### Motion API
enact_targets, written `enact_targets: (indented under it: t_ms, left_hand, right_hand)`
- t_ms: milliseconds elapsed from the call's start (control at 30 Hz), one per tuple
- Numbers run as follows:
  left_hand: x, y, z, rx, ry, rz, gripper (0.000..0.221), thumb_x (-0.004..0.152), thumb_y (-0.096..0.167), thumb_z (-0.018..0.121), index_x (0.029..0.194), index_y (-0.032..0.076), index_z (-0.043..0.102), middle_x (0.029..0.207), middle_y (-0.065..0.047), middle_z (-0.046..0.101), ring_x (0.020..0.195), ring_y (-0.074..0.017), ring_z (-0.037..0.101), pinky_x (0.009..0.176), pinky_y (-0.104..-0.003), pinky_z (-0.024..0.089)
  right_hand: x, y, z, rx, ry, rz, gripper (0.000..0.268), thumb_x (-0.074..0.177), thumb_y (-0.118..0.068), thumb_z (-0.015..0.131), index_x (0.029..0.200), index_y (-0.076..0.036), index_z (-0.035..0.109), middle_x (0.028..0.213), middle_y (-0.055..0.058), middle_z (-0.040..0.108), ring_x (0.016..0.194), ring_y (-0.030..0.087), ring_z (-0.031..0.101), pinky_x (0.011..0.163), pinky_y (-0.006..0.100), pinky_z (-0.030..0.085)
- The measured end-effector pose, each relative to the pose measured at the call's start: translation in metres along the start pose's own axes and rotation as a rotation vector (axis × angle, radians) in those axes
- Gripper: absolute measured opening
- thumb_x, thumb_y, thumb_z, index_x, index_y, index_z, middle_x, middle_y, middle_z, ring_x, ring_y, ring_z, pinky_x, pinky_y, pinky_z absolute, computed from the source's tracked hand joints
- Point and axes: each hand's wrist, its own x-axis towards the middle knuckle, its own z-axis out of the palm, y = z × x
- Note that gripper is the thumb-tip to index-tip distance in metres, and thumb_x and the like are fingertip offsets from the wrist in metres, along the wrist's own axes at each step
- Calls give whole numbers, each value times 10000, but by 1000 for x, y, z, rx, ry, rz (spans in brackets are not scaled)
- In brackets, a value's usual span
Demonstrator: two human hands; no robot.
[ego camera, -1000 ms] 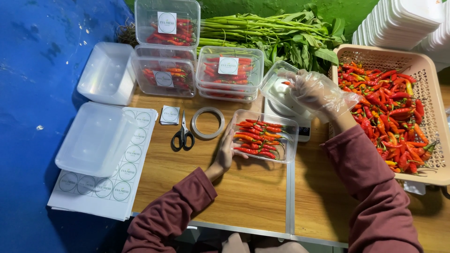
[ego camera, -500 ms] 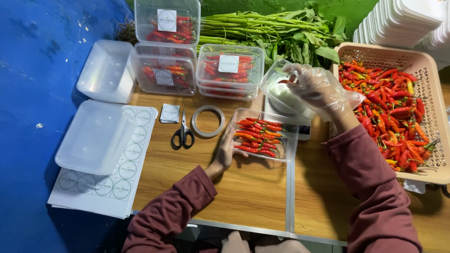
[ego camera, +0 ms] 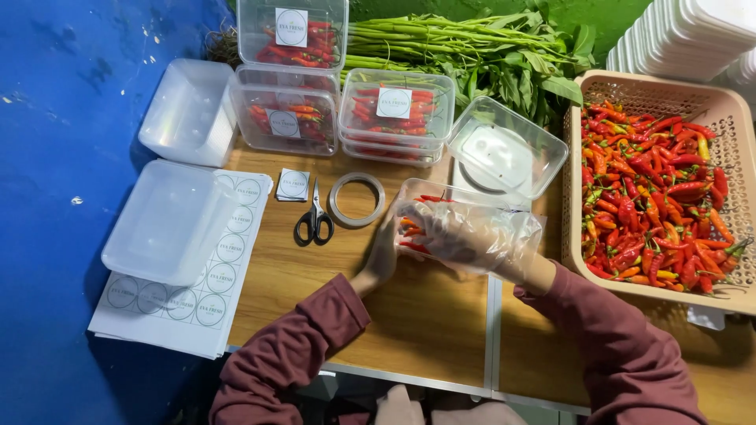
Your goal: The person sorts red chiles by hand from a large basket onto a scale, places a label inside a clear plastic container, and then transfers the chiles into the container.
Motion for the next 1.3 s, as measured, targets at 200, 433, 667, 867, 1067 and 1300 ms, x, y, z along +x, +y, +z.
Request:
enact_targets:
  t_ms: [200, 433, 667, 867, 1067, 1300]
  left_hand:
    - [-4, 27, 12, -240, 241, -316, 502, 1052, 368, 448, 1344, -22, 569, 1129, -309, 674, 854, -404, 730, 551, -515, 622]
    - [-5, 21, 5, -120, 49, -150, 710, 1020, 499, 353, 1589, 88, 242, 1473, -260, 373, 1225, -405, 424, 851, -495, 380]
    - [-8, 6, -2, -167, 5, -162, 653, 1041, 464, 338, 1645, 288, 160, 1241, -310, 643, 984, -420, 731, 482, -335, 638]
    - [-9, 2, -3, -181, -2, -136, 665, 1037, 480, 347, 1643, 286, 153, 1269, -321, 626, 989, -419, 729, 481, -326, 640]
    - [-8, -4, -4, -192, -8, -110, 651, 1047, 457, 334, 1646, 284, 145, 1259, -323, 631, 985, -427, 728, 481, -318, 639]
    - [-3, -29, -12, -162, -14, -87, 663, 1038, 492, 360, 1641, 295, 167, 1321, -328, 602, 1004, -430, 723, 487, -324, 643]
  right_hand:
    - [19, -41, 5, -833, -302, 30, 624, 1048, -103, 440, 1609, -163, 172, 1707, 120, 109, 1586, 319, 99, 1295, 539, 63]
    - [6, -104, -10, -2094, -751, 80, 649, 940, -24, 590, 1533, -158, 365, 1652, 129, 325, 1529, 351, 318, 1257, 536, 271]
    - [20, -193, -6, -826, 428, -271, 767, 834, 82, 688, 1528, -136, 442, 1231, 209, 691, 954, 292, 745, 719, 398, 629]
    - [-33, -194, 30, -595, 896, 71, 423, 735, 10, 834, 1133, -24, 696, 861, 46, 707, 708, 136, 677, 608, 232, 581]
    - [-75, -139, 65, -806, 1296, 658, 396, 1042, -372, 734, 1095, 20, 716, 720, 187, 655, 799, 201, 708, 660, 173, 493]
    - [-71, -150, 59, -1202, 902, 112, 234, 985, -134, 695, 1006, 96, 659, 874, 187, 655, 898, 323, 710, 774, 462, 578]
